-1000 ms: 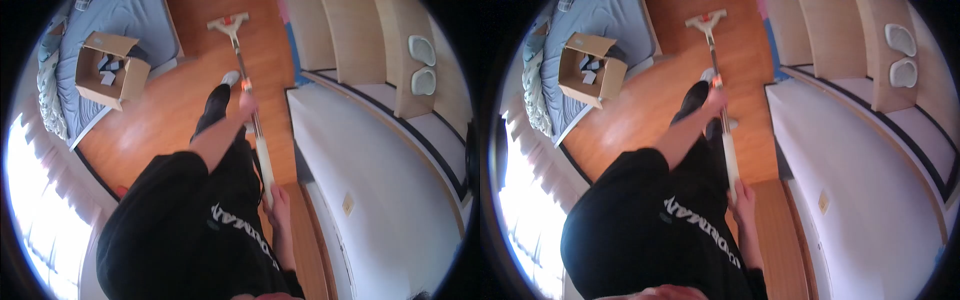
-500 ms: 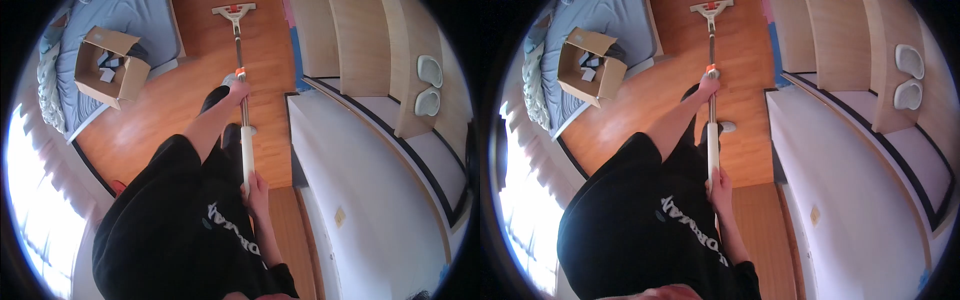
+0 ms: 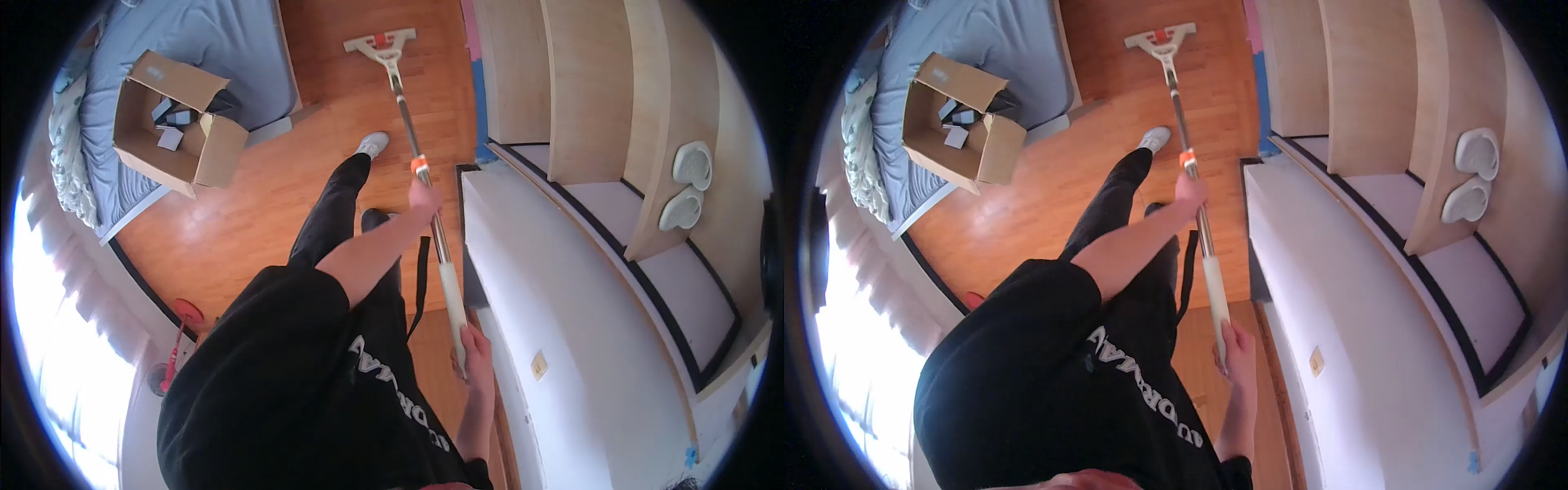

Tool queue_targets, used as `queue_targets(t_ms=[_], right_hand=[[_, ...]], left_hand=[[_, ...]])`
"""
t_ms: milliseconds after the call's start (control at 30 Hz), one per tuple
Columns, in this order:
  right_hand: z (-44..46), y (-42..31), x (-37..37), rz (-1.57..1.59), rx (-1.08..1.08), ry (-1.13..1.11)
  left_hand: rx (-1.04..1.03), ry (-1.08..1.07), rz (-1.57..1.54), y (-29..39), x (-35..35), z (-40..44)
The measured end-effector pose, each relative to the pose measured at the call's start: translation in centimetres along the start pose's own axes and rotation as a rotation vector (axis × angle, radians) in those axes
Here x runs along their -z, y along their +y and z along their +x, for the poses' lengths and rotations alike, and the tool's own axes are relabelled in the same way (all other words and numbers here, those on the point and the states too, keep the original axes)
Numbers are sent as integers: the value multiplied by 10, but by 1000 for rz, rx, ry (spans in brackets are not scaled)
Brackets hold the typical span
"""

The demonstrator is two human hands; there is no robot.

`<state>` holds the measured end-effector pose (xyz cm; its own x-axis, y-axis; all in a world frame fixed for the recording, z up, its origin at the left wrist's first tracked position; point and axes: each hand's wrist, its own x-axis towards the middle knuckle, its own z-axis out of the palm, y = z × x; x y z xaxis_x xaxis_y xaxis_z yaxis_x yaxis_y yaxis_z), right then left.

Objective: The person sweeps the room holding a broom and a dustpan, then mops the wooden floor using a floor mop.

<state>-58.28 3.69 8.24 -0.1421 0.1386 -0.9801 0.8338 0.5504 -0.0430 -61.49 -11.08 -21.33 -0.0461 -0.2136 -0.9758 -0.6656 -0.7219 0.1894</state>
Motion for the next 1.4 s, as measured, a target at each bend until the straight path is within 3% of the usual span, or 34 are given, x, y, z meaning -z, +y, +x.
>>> queue_targets(t_ms=[100, 167, 233, 267, 333, 400, 467, 533, 633, 700, 833, 867, 900, 933, 1000, 1100, 1133, 1167, 1200, 1267, 1300, 1400], right_hand=[[54, -20, -26, 18, 28, -49], [89, -11, -63, -49, 318, -38], [69, -40, -93, -20, 124, -154], [75, -24, -94, -9, 175, -158], [62, -1, -81, -32, 157, -151], [45, 35, -54, -48, 82, -117], [13, 74, -26, -25, 7, -76], [-11, 91, -15, -23, -6, -63], [-21, 94, -15, -23, -66, 56], [-5, 70, -23, -173, -83, 152], [60, 14, -65, -202, 160, -34], [82, 6, -87, -273, 399, 34], [101, -4, -106, -333, 639, 102], [105, -27, -117, -330, 640, 98], [90, -68, -132, -302, 269, -5], [94, -43, -112, -333, 245, 25], [102, -9, -97, -353, 417, 21], [99, 19, -81, -358, 382, 33], [83, 35, -67, -328, 287, 26], [42, 64, -35, -235, 36, 4], [28, 89, -13, -243, 28, -35], [-20, 125, 14, -98, -2, 130]], left_hand=[[-69, 47, 87, 63, 22, 38], [-50, 66, 114, 78, 40, 89], [-96, 77, 148, 84, 58, 93], [-123, 74, 200, 82, 66, 90], [-108, -64, 42, 11, 57, 147], [-130, 155, 191, -11, 45, 68], [-31, 75, 214, -68, 38, 32], [-112, 140, 267, -84, 38, -23], [50, 36, 125, -83, 42, -16], [52, 106, 108, -45, 45, -7], [-103, 152, 80, 26, 65, 61], [-27, 93, 42, 53, 79, 82], [-78, 118, 158, 78, 88, 97], [-18, 80, 203, 103, 97, 107], [-99, 106, 138, 110, 100, 144], [-125, 141, 145, 94, 89, 117], [-144, 156, 191, 74, 83, 108], [-138, 82, 188, 29, 77, 124], [-148, 176, 75, 13, 70, 79], [-72, 225, 241, -44, 53, 43], [3, 87, 120, -66, 49, 19], [148, 40, 199, -105, 32, -28]])
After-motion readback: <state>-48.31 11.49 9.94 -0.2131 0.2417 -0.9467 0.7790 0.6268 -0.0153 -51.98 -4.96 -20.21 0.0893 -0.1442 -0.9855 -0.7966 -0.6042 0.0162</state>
